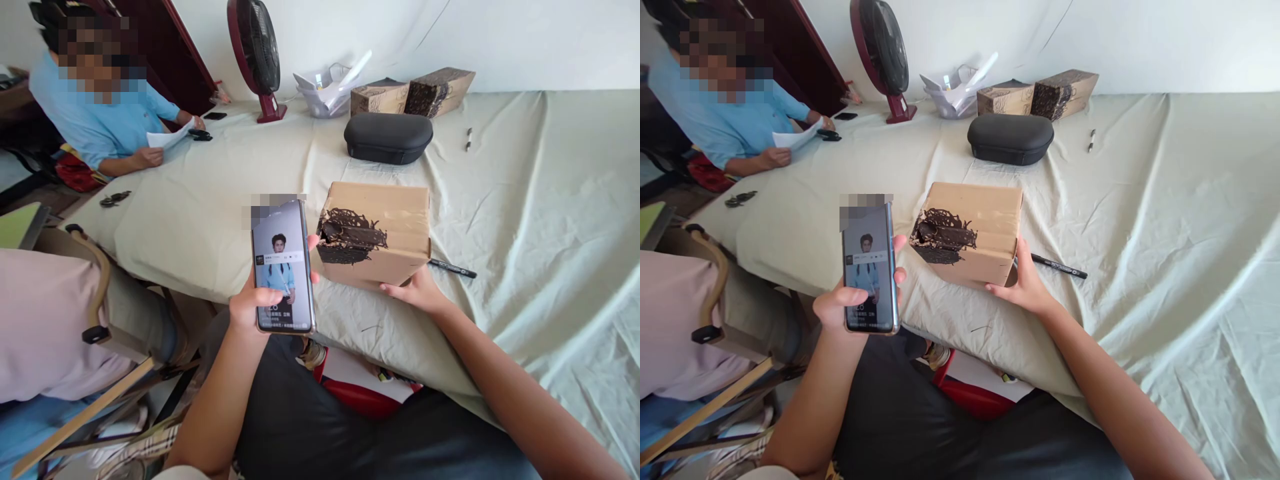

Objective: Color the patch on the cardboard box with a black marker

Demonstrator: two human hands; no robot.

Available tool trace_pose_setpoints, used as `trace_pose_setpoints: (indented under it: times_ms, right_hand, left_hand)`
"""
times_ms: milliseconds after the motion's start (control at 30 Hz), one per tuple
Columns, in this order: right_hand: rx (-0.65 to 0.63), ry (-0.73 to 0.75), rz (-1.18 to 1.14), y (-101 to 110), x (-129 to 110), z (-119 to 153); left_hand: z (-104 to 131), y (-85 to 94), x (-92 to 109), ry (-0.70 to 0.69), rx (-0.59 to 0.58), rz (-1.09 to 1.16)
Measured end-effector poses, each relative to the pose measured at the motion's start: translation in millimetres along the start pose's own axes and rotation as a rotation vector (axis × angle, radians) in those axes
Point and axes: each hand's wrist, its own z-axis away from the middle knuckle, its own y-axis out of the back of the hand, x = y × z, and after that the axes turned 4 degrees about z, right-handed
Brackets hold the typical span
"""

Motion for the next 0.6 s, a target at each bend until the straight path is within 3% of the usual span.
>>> trace_pose_setpoints:
  times_ms: [167,333,467,600]
  right_hand:
    - [-0.004,0.018,0.038,0,3,0]
    - [-0.012,0.036,0.049,0,1,0]
    - [-0.028,0.022,0.042,1,-1,0]
    - [-0.036,0.023,0.02,0,-3,-1]
  left_hand:
    - [-2,-8.0,-15,-0.104,-0.042,0.048]
    - [-9,-13.5,-17,-0.129,-0.116,0.136]
    - [-12,-13.5,-12,-0.203,-0.03,0.132]
    - [-23,9.5,0,-0.278,0.18,0.021]
